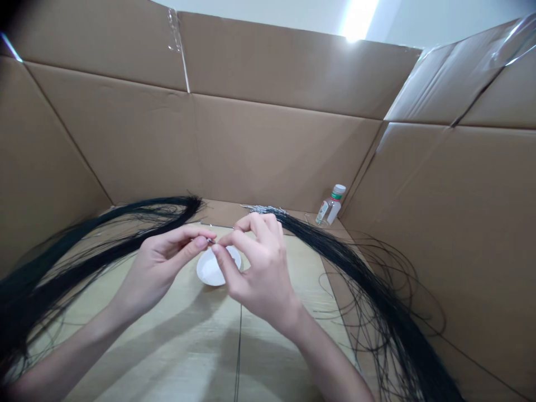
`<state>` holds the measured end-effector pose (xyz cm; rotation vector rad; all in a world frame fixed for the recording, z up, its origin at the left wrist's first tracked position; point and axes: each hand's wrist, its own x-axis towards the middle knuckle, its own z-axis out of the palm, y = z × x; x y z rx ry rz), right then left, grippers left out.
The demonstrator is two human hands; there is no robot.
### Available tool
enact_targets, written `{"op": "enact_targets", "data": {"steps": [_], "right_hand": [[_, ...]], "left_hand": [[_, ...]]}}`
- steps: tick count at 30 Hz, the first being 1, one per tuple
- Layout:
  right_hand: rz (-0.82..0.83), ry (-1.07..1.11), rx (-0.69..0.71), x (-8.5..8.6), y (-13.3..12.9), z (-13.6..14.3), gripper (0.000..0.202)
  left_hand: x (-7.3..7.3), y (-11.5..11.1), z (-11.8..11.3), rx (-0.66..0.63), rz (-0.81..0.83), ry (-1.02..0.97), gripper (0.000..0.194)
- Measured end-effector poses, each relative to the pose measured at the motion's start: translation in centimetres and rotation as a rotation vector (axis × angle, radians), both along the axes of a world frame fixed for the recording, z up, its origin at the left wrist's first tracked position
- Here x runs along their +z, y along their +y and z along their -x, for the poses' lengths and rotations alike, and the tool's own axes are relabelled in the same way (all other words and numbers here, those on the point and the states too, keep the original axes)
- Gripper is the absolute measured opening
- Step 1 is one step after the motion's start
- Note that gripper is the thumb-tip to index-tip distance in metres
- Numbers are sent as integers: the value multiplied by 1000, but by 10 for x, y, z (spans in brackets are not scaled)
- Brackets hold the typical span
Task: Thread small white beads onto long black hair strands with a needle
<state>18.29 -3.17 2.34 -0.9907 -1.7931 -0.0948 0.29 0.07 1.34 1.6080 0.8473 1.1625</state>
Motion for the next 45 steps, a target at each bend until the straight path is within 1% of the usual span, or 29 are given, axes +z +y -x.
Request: {"op": "enact_targets", "data": {"steps": [2, 5, 7, 8, 10, 12, 14, 18, 21, 25, 29, 34, 36, 39, 41, 45], "right_hand": [[23, 6, -4, -1, 1, 0, 6], [44, 10, -15, -2, 2, -1, 7], [58, 9, -20, -2, 3, -1, 8], [66, 9, -19, -2, 3, -1, 8], [79, 12, -14, -2, 3, -2, 8], [88, 12, -8, -2, 3, -2, 8], [100, 6, -1, -2, 2, -2, 8], [141, 10, 28, 0, 0, -2, 8], [157, 21, 61, 1, -1, -1, 10], [170, 17, 81, 1, 0, -1, 9], [160, 27, 84, -1, 1, -2, 6], [117, 30, 76, -2, 4, -3, 5], [127, 40, 79, -2, 5, -2, 6], [164, 49, 132, -1, 7, -1, 8], [189, 43, 161, 0, 6, -2, 6], [278, 4, 120, 7, 3, -11, 9]], "left_hand": [[-2, 0, 0, 50, -79, 28, 18], [-7, -1, 0, 114, -252, 46, 13], [-10, 0, -2, 148, -322, 33, 12], [-11, 0, -2, 160, -337, 25, 14], [-14, 0, -3, 185, -360, 15, 24], [-15, 1, -2, 206, -414, 36, 32], [-17, 3, -2, 236, -524, 74, 35], [-18, 7, 0, 309, -801, 183, 42], [-18, 8, 2, 292, -877, 219, 44], [-17, 8, 4, 211, -851, 201, 42], [-14, 5, 7, 184, -712, 140, 39], [-10, 4, 8, 240, -564, 83, 45], [-9, 4, 8, 214, -495, 38, 44], [-9, 6, 7, 190, -397, -18, 39], [-10, 7, 7, 203, -358, -50, 39], [-8, 8, 6, 260, -348, -158, 41]]}}
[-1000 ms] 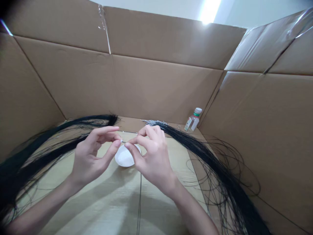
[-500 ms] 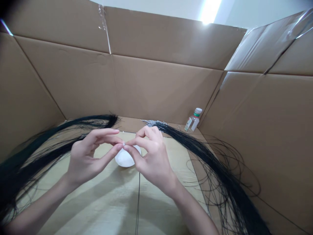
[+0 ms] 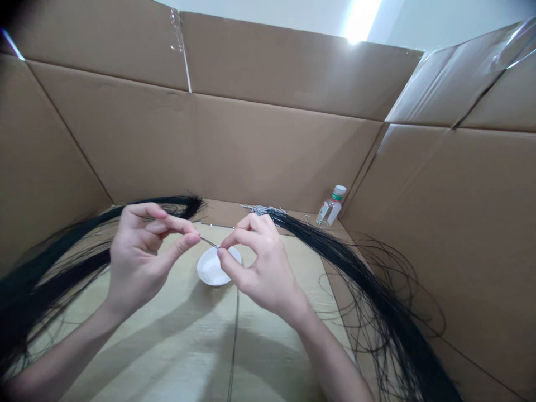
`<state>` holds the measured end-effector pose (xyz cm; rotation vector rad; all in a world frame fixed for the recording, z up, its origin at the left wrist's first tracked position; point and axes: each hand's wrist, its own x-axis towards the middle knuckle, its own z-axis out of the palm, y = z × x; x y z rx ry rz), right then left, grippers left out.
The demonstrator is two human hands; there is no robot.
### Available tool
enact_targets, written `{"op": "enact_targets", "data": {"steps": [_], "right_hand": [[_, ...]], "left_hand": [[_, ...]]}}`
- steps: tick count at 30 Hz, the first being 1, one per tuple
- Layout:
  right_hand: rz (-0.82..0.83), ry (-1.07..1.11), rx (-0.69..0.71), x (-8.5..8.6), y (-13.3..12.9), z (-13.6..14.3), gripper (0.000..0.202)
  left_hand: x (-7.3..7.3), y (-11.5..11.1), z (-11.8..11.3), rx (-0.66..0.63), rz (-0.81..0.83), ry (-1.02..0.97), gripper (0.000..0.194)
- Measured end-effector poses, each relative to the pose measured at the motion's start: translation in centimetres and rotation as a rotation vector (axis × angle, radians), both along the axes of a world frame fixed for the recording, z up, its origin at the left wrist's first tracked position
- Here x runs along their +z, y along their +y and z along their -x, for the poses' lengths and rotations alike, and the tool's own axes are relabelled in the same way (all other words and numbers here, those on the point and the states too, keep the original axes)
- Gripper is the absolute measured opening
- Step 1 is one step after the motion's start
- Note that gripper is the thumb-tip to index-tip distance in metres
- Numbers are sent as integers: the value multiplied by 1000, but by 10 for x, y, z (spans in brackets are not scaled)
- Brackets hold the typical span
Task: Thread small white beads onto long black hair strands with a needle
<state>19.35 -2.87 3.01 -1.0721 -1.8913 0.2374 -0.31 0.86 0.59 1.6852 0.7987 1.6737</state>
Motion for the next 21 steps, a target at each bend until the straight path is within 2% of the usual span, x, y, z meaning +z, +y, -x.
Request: {"op": "enact_targets", "data": {"steps": [4, 8, 12, 14, 17, 19, 21], "right_hand": [[130, -42, 23, 5, 0, -8, 7], [207, 134, 117, 0, 4, -3, 31], [284, 297, 165, -8, 8, 7, 8], [269, 351, 155, -8, 8, 10, 13], [270, 368, 155, -6, 7, 10, 18], [278, 339, 161, -4, 6, 10, 19], [273, 326, 155, -3, 7, 9, 19]], "left_hand": [[2, 1, 1, 55, -14, -8, 43], [0, 4, 2, 137, 21, 99, 38], [-2, 5, 5, 245, -4, 218, 27], [-1, 5, 6, 231, -8, 237, 31], [0, 4, 7, 132, -2, 240, 40], [2, 5, 6, 80, -15, 281, 36], [6, 2, 5, 85, -75, 333, 35]]}}
